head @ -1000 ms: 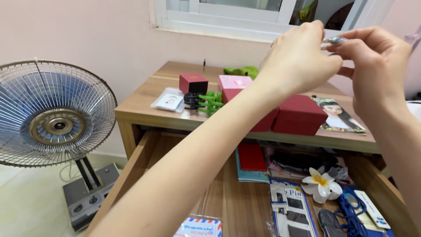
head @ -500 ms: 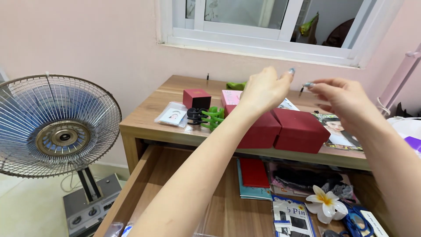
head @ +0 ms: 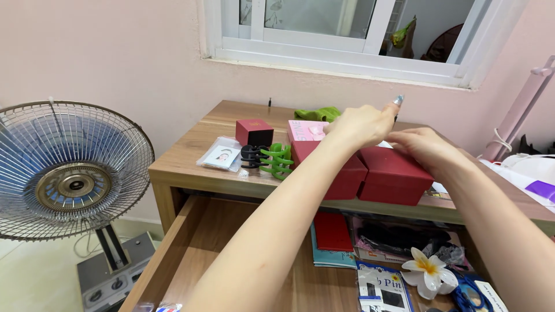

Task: The person removes various items from a wooden drawer, including a small plastic bag, a pen, a key, a blue lanyard, artificial flowers, a packaged black item, a small box, and red boxes. They place these items on the desk surface and then return them into the drawer in a more organized arrangement.

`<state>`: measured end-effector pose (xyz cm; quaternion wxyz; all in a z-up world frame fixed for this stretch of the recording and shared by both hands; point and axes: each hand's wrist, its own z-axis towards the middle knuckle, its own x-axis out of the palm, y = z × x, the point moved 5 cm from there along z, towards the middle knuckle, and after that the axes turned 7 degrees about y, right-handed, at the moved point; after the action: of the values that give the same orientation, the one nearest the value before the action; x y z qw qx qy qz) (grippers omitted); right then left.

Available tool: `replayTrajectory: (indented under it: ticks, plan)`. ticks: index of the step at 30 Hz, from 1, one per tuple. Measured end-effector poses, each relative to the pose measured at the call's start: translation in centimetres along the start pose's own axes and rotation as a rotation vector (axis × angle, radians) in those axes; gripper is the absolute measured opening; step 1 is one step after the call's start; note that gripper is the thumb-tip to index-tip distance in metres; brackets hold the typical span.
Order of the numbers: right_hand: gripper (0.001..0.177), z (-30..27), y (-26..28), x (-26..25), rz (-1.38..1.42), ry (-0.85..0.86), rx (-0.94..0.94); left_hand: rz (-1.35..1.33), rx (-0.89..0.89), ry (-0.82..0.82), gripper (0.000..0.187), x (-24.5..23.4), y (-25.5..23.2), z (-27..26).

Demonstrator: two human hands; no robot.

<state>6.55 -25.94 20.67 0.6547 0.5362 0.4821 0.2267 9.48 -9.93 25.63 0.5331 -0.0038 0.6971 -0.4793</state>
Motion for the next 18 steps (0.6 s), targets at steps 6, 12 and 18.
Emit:
replayTrajectory:
  ticks: [6,12,18]
  plan:
    - [0.026,2.5,-1.1,-0.7,-0.069,-0.024,-0.005,0.099,0.081,0.119,0.095,1.9,0.4,7.6]
    - [0.054,4.8,-2.8,-1.1,0.157,-0.018,-0.041,0.01,0.217,0.195,0.085,2.4,0.0,8.6]
    - [0.047,4.4,-3.7,-1.4,0.278,0.004,-0.087,-0.091,0.159,0.129,0.089,2.9,0.1,11.7]
